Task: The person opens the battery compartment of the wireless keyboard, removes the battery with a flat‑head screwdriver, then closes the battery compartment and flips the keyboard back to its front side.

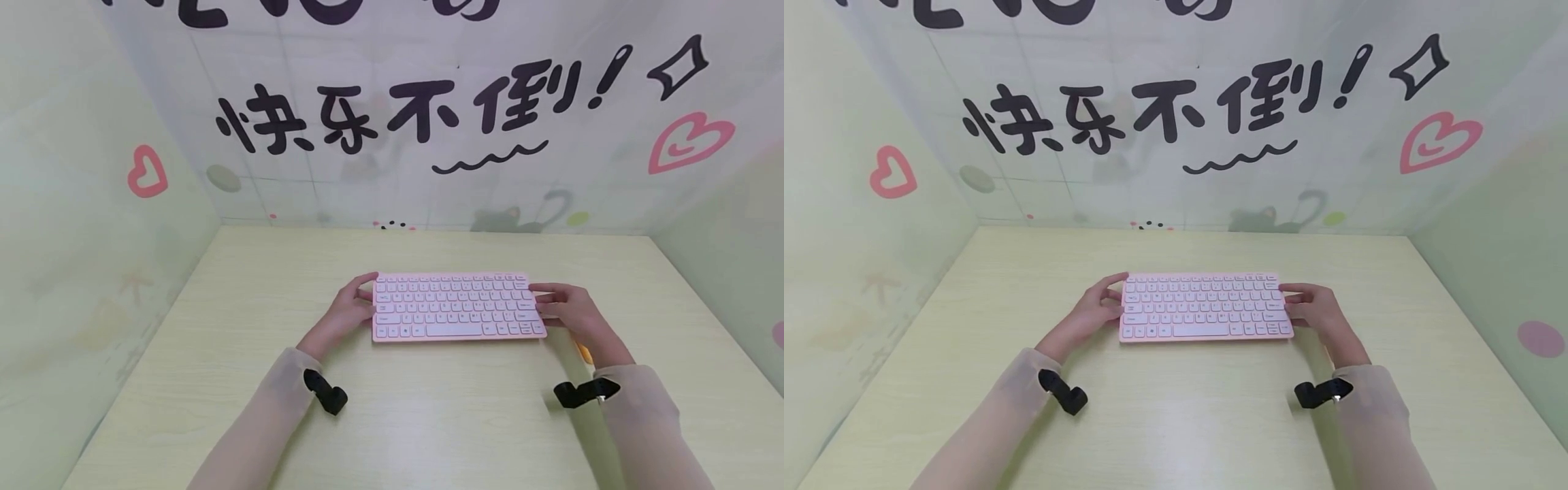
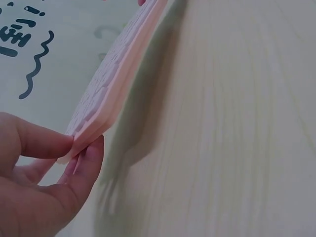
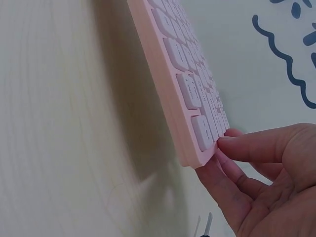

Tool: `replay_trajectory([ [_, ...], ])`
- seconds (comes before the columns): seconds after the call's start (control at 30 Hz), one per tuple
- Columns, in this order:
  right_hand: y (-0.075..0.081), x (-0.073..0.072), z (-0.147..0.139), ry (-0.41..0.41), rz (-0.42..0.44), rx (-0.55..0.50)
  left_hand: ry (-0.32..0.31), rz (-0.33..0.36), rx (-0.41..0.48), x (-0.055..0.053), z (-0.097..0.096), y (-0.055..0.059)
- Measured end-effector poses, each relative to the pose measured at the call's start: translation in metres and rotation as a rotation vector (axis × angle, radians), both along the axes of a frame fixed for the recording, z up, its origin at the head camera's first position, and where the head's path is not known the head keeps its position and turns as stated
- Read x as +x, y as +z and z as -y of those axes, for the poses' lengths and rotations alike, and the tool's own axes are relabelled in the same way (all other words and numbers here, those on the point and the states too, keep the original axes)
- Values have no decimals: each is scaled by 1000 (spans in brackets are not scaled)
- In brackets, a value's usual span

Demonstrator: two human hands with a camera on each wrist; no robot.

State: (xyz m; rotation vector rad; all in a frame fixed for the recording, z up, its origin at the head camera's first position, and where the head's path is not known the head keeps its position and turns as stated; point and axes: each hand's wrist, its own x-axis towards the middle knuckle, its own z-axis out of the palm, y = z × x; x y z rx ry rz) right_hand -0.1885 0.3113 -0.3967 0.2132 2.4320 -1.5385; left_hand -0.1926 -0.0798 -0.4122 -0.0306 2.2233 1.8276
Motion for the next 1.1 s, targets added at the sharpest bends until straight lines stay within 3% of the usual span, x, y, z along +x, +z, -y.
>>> replay_trajectory([
  [0.23,11,6,5,16,-34,6,-87,58,162,1,8,6],
  [0.43,2,0,-3,-2,-41,-23,-79,83,275,2,9,10],
  [0.67,-4,-7,-7,-32,-37,-14,-80,63,312,2,9,12],
  [0.9,-12,-9,-15,-6,-31,-8,-149,65,337,2,10,16],
  [1.1,-21,-13,-18,0,-52,-4,-145,61,360,3,11,21],
])
